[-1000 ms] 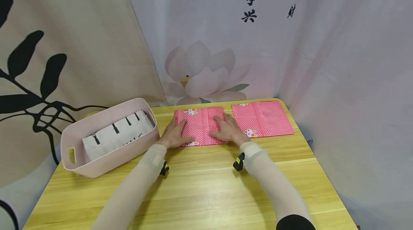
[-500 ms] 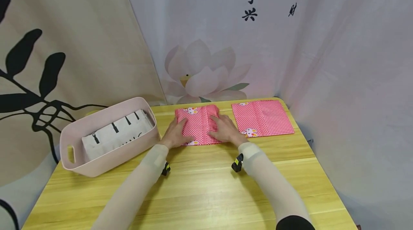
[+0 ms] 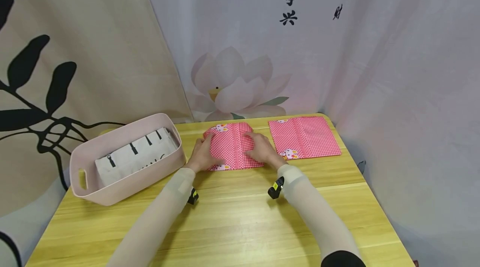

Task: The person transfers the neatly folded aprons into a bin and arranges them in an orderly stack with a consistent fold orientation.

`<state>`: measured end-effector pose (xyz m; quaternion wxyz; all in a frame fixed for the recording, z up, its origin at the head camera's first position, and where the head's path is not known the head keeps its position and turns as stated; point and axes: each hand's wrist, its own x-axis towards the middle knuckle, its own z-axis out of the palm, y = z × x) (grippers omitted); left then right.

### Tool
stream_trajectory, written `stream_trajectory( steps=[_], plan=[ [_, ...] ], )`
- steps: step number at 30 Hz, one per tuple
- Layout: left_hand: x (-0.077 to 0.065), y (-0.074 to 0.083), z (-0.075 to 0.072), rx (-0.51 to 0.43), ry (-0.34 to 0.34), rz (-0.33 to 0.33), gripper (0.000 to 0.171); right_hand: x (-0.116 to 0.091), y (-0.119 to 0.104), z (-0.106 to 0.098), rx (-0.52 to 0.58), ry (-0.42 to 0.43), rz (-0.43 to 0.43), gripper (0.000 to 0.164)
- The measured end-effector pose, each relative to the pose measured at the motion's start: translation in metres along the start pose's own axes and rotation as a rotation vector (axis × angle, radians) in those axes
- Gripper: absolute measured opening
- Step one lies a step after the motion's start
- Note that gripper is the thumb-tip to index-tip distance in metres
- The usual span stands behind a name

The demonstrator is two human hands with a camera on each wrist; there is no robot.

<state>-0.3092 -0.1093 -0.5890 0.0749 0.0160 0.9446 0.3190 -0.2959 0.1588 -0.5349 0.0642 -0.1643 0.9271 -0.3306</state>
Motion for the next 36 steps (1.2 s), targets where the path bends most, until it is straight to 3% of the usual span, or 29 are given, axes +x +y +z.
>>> stream_trajectory(
  steps=[9, 15, 20, 26, 36],
  plan=[
    [0.006, -0.009, 0.005, 0.025, -0.045, -0.046, 0.14, -0.003, 0.001, -0.004, 0.233, 0.001, 0.151, 0.081],
    [-0.003, -0.007, 0.0, -0.005, -0.032, -0.019, 0.134, -0.006, 0.005, -0.006, 0.333, 0.006, 0.189, 0.08],
    [-0.007, -0.008, -0.004, -0.044, -0.022, -0.018, 0.126, -0.007, 0.001, -0.009, 0.347, 0.032, 0.197, 0.078],
    [0.0, -0.012, 0.0, -0.066, -0.034, -0.046, 0.125, -0.007, -0.007, -0.012, 0.418, 0.045, 0.208, 0.076],
    [-0.006, -0.008, 0.001, -0.064, -0.007, -0.01, 0.123, -0.004, -0.005, -0.009, 0.618, -0.018, 0.288, 0.073]
  ],
)
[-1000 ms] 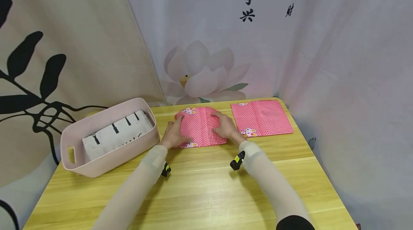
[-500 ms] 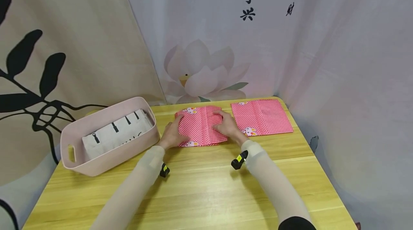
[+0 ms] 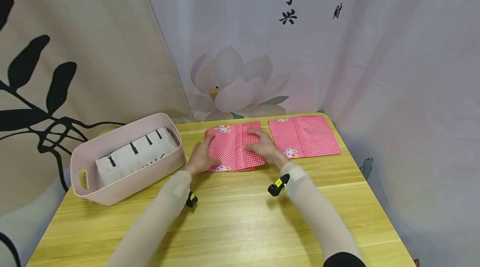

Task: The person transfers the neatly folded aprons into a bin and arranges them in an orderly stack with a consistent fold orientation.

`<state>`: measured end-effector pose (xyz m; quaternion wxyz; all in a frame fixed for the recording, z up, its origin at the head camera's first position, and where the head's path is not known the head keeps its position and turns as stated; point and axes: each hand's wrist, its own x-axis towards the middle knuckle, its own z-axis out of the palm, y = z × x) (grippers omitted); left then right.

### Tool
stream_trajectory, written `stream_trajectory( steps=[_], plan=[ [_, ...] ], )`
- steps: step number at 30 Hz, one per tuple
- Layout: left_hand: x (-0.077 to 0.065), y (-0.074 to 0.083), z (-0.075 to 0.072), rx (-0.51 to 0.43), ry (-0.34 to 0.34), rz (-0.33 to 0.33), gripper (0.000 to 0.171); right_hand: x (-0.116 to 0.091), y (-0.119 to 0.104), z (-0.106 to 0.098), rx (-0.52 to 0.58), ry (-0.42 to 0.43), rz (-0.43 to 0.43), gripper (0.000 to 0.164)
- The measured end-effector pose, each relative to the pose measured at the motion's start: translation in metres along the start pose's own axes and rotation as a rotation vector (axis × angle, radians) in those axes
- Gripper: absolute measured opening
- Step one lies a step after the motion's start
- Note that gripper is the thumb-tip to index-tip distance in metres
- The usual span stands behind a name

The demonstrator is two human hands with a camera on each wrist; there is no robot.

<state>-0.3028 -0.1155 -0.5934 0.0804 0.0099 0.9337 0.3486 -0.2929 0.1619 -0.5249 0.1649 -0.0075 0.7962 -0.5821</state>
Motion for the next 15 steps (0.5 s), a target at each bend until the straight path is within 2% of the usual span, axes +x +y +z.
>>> stream_trajectory(
  steps=[4, 9, 15],
  plan=[
    [-0.004, 0.0025, -0.0006, -0.003, 0.018, 0.026, 0.12, 0.0006, -0.0012, -0.0007, 0.053, -0.042, 0.007, 0.071],
    [-0.0061, 0.0046, -0.0015, -0.002, 0.016, 0.018, 0.119, -0.0028, -0.0046, -0.0036, 0.069, -0.103, 0.029, 0.07],
    [-0.0099, 0.0043, -0.003, -0.03, 0.023, 0.04, 0.118, -0.0053, -0.0023, -0.0056, -0.003, -0.126, 0.039, 0.07]
  ],
)
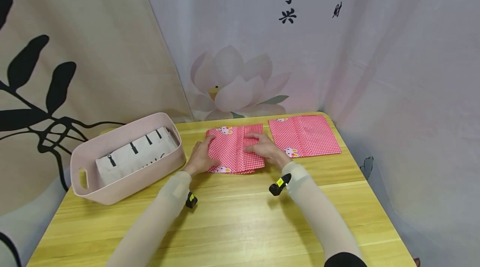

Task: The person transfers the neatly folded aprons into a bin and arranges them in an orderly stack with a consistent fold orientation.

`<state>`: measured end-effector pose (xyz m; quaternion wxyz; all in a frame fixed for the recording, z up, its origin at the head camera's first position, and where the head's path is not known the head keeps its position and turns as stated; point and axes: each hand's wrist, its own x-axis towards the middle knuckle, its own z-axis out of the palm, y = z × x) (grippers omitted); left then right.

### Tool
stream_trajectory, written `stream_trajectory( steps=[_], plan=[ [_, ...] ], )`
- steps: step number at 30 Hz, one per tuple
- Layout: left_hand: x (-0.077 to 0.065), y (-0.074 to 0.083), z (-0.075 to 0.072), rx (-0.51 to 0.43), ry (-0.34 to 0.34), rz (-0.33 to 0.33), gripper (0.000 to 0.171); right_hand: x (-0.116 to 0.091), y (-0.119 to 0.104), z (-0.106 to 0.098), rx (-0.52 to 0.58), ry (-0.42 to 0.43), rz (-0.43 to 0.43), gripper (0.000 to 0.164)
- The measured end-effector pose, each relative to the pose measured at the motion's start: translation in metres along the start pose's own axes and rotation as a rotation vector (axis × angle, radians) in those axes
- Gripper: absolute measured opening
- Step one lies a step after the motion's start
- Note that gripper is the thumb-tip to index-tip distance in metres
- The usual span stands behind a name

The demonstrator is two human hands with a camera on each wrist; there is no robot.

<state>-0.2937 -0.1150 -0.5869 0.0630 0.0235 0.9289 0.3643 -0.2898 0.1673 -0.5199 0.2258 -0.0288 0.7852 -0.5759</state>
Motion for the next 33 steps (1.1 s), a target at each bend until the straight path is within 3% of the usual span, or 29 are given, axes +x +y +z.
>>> stream_trajectory(
  steps=[2, 9, 14, 20, 33],
  plan=[
    [-0.005, 0.003, -0.002, -0.005, 0.013, 0.009, 0.114, 0.0, 0.001, 0.0, -0.021, 0.014, -0.011, 0.07],
    [-0.045, 0.045, -0.032, -0.093, 0.0, -0.007, 0.098, -0.002, 0.007, -0.001, -0.085, 0.046, -0.081, 0.071],
    [-0.049, 0.045, -0.035, -0.131, 0.001, 0.045, 0.098, -0.005, 0.01, -0.004, -0.175, 0.066, -0.122, 0.072],
    [-0.053, 0.049, -0.036, -0.121, 0.003, 0.068, 0.096, -0.012, 0.015, -0.009, -0.169, 0.089, -0.131, 0.073],
    [-0.067, 0.063, -0.044, -0.135, -0.02, 0.092, 0.095, -0.036, 0.017, -0.022, -0.212, 0.131, -0.243, 0.071]
  ],
)
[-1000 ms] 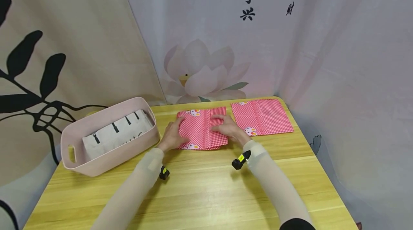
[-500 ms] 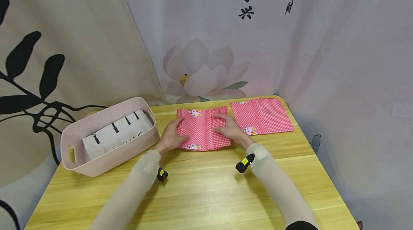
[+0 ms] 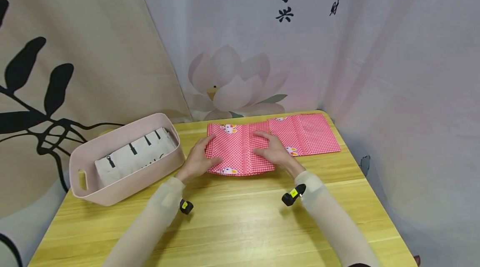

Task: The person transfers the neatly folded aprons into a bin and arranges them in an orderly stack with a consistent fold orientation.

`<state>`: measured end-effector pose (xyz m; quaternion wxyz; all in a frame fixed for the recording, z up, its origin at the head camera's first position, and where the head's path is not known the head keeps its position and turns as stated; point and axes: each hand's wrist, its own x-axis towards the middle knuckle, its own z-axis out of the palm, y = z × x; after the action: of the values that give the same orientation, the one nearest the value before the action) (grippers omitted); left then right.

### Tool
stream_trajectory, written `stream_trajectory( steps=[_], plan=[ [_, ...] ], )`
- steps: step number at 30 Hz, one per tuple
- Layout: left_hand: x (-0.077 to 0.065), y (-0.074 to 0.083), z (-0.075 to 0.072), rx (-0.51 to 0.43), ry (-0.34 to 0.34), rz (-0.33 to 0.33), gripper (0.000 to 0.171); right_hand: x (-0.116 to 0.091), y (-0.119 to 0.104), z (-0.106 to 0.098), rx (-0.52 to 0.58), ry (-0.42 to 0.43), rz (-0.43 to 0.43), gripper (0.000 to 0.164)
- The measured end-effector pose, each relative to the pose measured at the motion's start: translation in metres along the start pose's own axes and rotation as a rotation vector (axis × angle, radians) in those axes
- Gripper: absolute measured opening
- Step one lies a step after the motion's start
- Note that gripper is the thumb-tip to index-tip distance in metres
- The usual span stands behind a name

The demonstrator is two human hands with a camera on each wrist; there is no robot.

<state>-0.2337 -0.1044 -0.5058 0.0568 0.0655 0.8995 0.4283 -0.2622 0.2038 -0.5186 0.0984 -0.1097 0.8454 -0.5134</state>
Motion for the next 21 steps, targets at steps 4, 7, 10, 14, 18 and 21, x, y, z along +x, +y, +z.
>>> stream_trajectory(
  steps=[4, 7, 10, 14, 18, 21],
  plan=[
    [-0.006, 0.006, -0.004, -0.016, 0.003, 0.016, 0.095, -0.007, -0.004, -0.004, 0.007, 0.023, -0.018, 0.073],
    [-0.01, 0.009, -0.006, -0.022, 0.002, 0.044, 0.094, -0.012, -0.007, -0.006, 0.008, 0.038, -0.038, 0.074],
    [-0.013, 0.011, -0.009, -0.03, -0.007, 0.071, 0.095, -0.017, -0.01, -0.01, 0.001, 0.043, -0.053, 0.073],
    [-0.018, 0.015, -0.013, -0.053, -0.033, 0.073, 0.097, -0.025, -0.015, -0.014, 0.005, 0.04, -0.052, 0.074],
    [-0.025, 0.021, -0.019, -0.072, -0.061, 0.065, 0.1, -0.031, -0.02, -0.017, 0.009, 0.036, -0.052, 0.075],
    [-0.03, 0.025, -0.023, -0.081, -0.078, 0.077, 0.102, -0.035, -0.023, -0.02, 0.005, 0.039, -0.062, 0.075]
  ],
)
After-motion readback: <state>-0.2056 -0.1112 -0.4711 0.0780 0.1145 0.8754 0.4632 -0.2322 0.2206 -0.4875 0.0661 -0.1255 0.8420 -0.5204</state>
